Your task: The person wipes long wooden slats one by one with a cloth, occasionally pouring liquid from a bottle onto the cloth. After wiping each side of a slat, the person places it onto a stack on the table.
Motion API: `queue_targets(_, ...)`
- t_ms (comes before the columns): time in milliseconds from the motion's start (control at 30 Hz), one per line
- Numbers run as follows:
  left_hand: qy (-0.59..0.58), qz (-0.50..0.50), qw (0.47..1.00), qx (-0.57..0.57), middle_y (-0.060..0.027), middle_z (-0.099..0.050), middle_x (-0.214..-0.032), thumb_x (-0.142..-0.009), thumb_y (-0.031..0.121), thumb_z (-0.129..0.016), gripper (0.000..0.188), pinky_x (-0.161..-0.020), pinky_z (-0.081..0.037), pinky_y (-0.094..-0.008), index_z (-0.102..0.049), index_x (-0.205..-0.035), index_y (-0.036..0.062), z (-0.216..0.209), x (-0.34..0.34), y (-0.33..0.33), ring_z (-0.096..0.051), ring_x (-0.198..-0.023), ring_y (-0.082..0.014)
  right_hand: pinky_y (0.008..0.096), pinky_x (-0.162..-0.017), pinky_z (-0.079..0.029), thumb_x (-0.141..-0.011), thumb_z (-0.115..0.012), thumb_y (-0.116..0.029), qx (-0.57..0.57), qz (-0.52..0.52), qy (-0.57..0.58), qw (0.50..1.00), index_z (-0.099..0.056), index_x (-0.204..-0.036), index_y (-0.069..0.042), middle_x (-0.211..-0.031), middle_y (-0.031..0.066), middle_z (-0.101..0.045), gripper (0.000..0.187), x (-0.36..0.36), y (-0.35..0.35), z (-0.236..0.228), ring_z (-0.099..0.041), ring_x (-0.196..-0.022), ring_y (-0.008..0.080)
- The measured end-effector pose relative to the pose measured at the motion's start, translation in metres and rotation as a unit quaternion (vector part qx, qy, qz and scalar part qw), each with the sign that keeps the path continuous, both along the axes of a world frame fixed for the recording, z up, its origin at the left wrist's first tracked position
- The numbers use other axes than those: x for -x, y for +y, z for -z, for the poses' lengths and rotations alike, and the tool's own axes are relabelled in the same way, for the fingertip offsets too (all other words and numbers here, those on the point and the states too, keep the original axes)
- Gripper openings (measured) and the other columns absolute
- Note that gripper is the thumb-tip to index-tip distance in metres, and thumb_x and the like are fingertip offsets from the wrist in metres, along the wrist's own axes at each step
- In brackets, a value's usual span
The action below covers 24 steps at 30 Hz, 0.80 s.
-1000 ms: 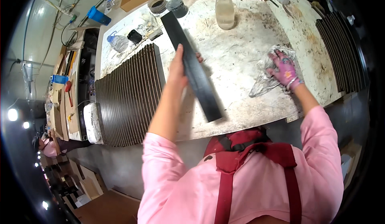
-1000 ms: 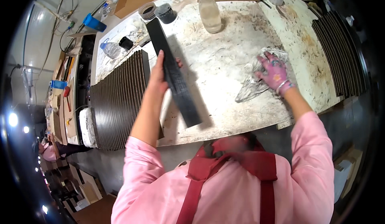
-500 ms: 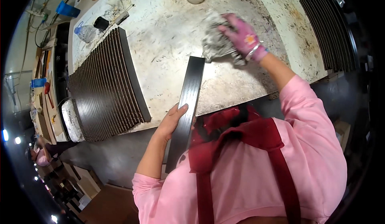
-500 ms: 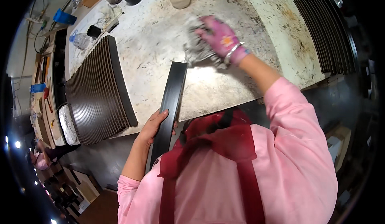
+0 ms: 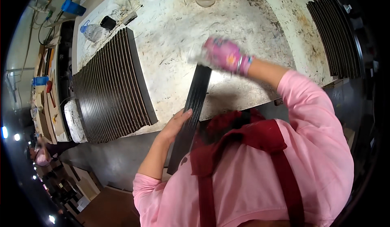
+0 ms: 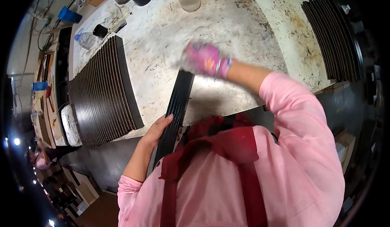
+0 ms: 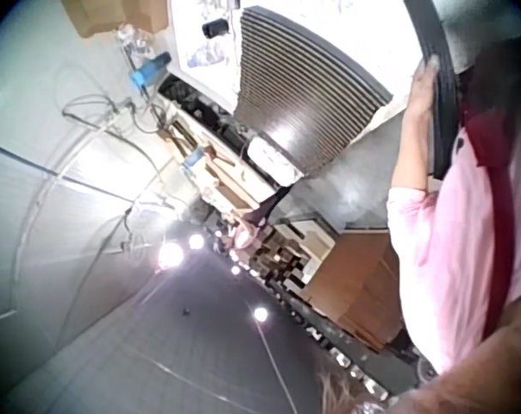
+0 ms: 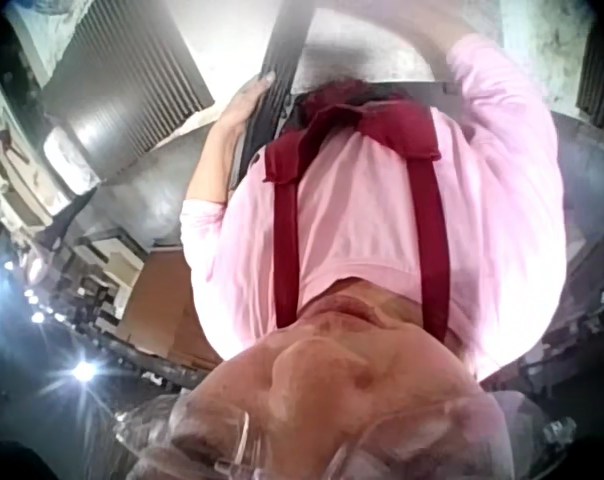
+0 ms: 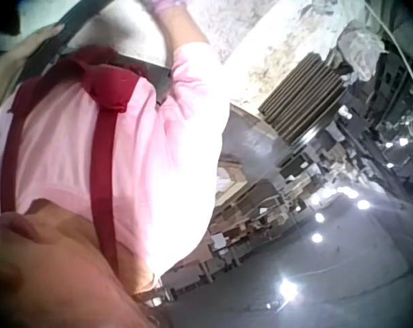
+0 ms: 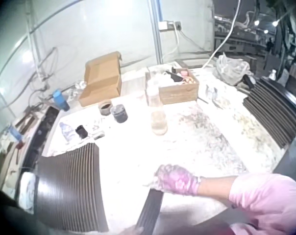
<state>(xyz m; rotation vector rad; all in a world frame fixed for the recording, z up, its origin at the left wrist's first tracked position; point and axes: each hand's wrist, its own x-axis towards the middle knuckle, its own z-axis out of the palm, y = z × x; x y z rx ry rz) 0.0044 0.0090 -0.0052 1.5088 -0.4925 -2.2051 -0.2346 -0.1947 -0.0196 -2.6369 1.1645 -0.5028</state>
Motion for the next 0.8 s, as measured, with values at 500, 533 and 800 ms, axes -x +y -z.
queue_targets(500, 0.161, -0.124, 0.976, -0.076, -0.0090, -0.057, -0.075, -0.093, 0.050, -0.053, 0.041, -0.050, -0.046, -0.0266, -0.054, -0.104, 0.0107, -0.003, -0.013, 0.006, -0.054, -0.057, -0.0185, 0.0319, -0.068, -0.054, -0.093, -0.047, -0.032, -0.192, 0.057, -0.029, 0.979, -0.061, -0.102, -0.010, -0.081, 0.0086, -0.063, 0.028, -0.013, -0.011, 0.003, -0.064, -0.075, 0.0199)
queue_targets(533, 0.139, -0.130, 0.980, -0.065, -0.0085, -0.057, -0.074, -0.094, 0.052, -0.051, 0.040, -0.048, -0.043, -0.0253, -0.054, -0.104, 0.0126, -0.004, -0.016, 0.002, -0.051, -0.053, -0.0177, 0.0328, -0.065, -0.052, -0.093, -0.048, -0.029, -0.281, 0.084, -0.091, 0.952, -0.058, -0.100, -0.010, -0.079, 0.0077, -0.062, 0.023, -0.005, -0.025, 0.000, -0.061, -0.071, 0.0197)
queue_targets(800, 0.238, -0.244, 0.939, 0.041, -0.0020, -0.046, -0.061, -0.097, 0.053, -0.041, 0.043, -0.037, -0.042, -0.0213, -0.054, -0.107, 0.0134, -0.044, -0.041, -0.058, -0.046, -0.041, -0.0110, 0.0419, -0.074, -0.051, -0.088, -0.058, -0.015, -0.028, 0.090, -0.107, 0.990, -0.053, -0.115, -0.012, -0.100, 0.0185, -0.062, 0.028, 0.059, -0.024, 0.028, -0.061, -0.090, 0.0382)
